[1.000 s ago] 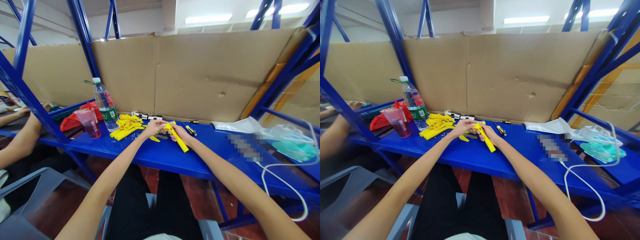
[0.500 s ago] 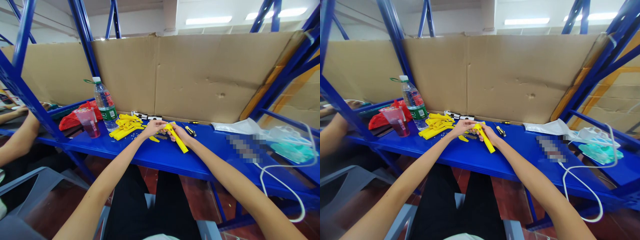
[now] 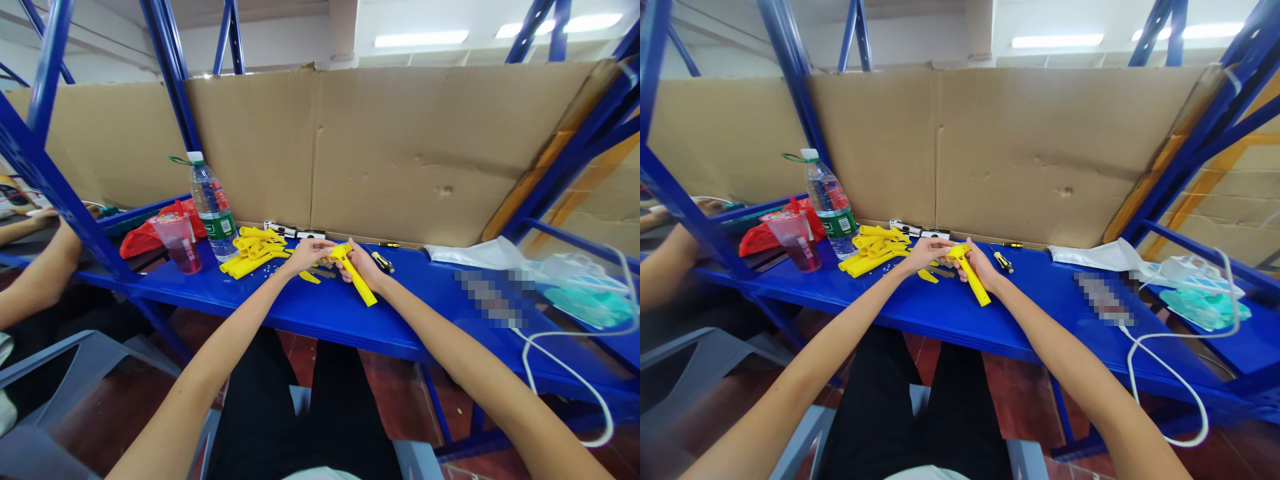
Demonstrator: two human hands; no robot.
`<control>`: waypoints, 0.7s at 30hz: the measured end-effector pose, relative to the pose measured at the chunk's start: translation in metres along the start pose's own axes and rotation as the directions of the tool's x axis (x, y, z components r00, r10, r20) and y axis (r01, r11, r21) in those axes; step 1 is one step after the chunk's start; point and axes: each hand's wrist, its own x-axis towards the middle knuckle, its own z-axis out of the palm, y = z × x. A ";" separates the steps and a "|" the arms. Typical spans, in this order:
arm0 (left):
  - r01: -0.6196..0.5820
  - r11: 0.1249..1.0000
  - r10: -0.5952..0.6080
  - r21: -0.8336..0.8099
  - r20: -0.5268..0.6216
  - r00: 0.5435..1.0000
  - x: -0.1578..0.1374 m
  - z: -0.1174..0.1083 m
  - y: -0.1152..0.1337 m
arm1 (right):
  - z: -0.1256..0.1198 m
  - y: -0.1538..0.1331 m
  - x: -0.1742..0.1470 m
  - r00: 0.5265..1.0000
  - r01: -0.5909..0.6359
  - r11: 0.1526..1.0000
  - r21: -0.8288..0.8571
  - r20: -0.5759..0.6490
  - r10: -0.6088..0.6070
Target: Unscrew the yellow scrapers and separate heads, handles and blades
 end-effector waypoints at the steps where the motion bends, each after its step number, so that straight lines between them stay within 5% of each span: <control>1: 0.001 1.000 -0.001 0.000 0.000 1.000 0.000 0.000 0.000 | -0.001 0.001 0.001 1.000 0.002 1.000 -0.004 0.001 -0.002; 21: 0.001 1.000 -0.001 -0.013 -0.030 1.000 0.001 -0.001 -0.001 | -0.004 0.003 0.006 0.999 0.040 0.999 -0.012 0.009 -0.040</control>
